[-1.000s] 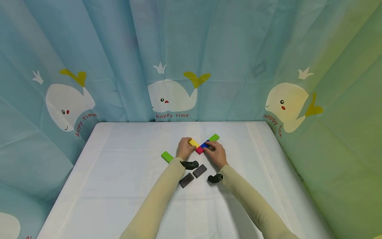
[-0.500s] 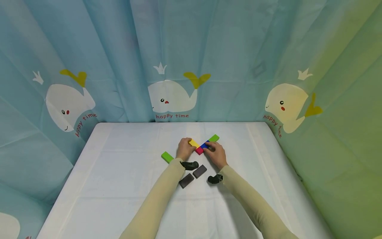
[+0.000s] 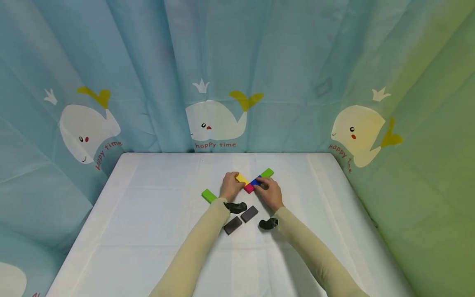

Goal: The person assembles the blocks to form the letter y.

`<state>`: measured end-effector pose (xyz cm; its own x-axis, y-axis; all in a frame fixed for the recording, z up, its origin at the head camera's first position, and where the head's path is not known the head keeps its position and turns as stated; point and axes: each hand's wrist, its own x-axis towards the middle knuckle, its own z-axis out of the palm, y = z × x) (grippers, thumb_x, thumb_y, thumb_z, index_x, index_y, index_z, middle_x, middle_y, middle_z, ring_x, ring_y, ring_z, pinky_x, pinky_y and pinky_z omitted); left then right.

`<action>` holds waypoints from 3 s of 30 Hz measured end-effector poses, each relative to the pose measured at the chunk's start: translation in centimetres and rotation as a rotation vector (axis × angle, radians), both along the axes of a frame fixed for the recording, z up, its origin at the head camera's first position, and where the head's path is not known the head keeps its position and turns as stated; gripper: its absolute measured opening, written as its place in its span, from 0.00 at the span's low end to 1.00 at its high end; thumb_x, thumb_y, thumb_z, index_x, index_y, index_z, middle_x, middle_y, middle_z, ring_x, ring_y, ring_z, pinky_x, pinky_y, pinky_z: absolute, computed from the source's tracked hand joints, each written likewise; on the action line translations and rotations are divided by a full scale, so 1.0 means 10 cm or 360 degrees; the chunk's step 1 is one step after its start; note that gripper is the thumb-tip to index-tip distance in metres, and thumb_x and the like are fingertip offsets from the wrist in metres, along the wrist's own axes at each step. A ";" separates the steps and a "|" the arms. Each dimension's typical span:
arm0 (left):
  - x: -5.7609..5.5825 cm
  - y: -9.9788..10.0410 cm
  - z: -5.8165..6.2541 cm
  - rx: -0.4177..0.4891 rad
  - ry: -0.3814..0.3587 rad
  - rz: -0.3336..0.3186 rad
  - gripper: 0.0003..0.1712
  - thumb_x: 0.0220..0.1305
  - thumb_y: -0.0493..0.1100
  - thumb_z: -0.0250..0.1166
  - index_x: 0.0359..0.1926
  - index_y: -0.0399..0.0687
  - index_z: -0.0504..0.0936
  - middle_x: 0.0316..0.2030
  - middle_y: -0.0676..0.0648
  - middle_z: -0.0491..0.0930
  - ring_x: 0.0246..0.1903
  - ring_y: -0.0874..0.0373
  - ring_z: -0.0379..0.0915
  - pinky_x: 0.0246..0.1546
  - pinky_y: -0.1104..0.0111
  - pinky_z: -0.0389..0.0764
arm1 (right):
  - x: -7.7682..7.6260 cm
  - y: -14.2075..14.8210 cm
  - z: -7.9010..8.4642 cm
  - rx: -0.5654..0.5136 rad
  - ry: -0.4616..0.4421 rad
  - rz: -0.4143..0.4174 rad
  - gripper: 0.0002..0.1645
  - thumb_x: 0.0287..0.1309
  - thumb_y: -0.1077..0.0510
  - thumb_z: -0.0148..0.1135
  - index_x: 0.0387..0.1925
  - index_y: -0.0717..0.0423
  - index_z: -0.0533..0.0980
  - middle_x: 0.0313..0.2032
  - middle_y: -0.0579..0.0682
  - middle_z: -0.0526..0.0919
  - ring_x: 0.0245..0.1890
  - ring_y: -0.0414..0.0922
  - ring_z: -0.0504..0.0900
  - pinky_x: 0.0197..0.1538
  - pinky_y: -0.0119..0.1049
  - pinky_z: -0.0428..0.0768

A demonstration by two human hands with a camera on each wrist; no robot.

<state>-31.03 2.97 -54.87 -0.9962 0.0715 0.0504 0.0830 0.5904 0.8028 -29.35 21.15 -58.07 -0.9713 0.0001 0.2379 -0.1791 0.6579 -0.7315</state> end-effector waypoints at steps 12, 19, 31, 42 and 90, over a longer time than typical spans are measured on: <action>0.06 -0.51 0.06 -0.0064 0.0348 -0.0111 0.26 0.63 0.40 0.68 0.60 0.34 0.75 0.55 0.36 0.73 0.53 0.43 0.70 0.56 0.54 0.71 | 0.02 0.01 0.02 -0.0043 0.0035 0.0020 0.23 0.58 0.55 0.70 0.54 0.57 0.81 0.50 0.58 0.80 0.46 0.53 0.76 0.51 0.48 0.73; 0.24 -0.90 -0.03 -0.0042 0.0305 0.0058 0.25 0.63 0.41 0.68 0.58 0.35 0.77 0.55 0.36 0.72 0.55 0.41 0.68 0.57 0.52 0.69 | 0.01 0.04 0.00 -0.0015 0.0037 0.0009 0.24 0.59 0.54 0.69 0.55 0.57 0.80 0.52 0.58 0.80 0.50 0.54 0.77 0.55 0.50 0.73; 0.61 -1.07 -0.06 -0.0232 0.0196 0.0210 0.31 0.58 0.48 0.72 0.56 0.32 0.77 0.50 0.35 0.71 0.44 0.43 0.66 0.42 0.54 0.69 | 0.00 0.04 -0.04 -0.0003 0.0047 0.0003 0.23 0.59 0.54 0.69 0.55 0.57 0.80 0.52 0.58 0.80 0.51 0.54 0.76 0.56 0.52 0.72; 0.70 -0.96 -0.09 -0.0245 0.0158 0.0204 0.36 0.52 0.42 0.76 0.57 0.28 0.74 0.49 0.35 0.67 0.43 0.42 0.67 0.43 0.54 0.73 | -0.01 0.00 -0.03 -0.0007 0.0069 0.0020 0.23 0.58 0.55 0.70 0.54 0.58 0.81 0.52 0.59 0.80 0.51 0.55 0.77 0.56 0.52 0.72; -0.26 -0.37 -0.04 0.0861 -0.0050 0.0245 0.25 0.63 0.39 0.68 0.61 0.41 0.76 0.62 0.41 0.66 0.55 0.48 0.71 0.51 0.63 0.78 | 0.03 0.07 0.00 0.0040 0.0140 -0.0019 0.22 0.57 0.55 0.70 0.53 0.59 0.81 0.52 0.59 0.81 0.52 0.56 0.78 0.56 0.53 0.73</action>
<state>-33.58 -0.75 -55.23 -0.9947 -0.1027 0.0097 -0.0004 0.0975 0.9952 -29.07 21.89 -58.03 -0.9465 0.0046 0.3226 -0.2340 0.6784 -0.6964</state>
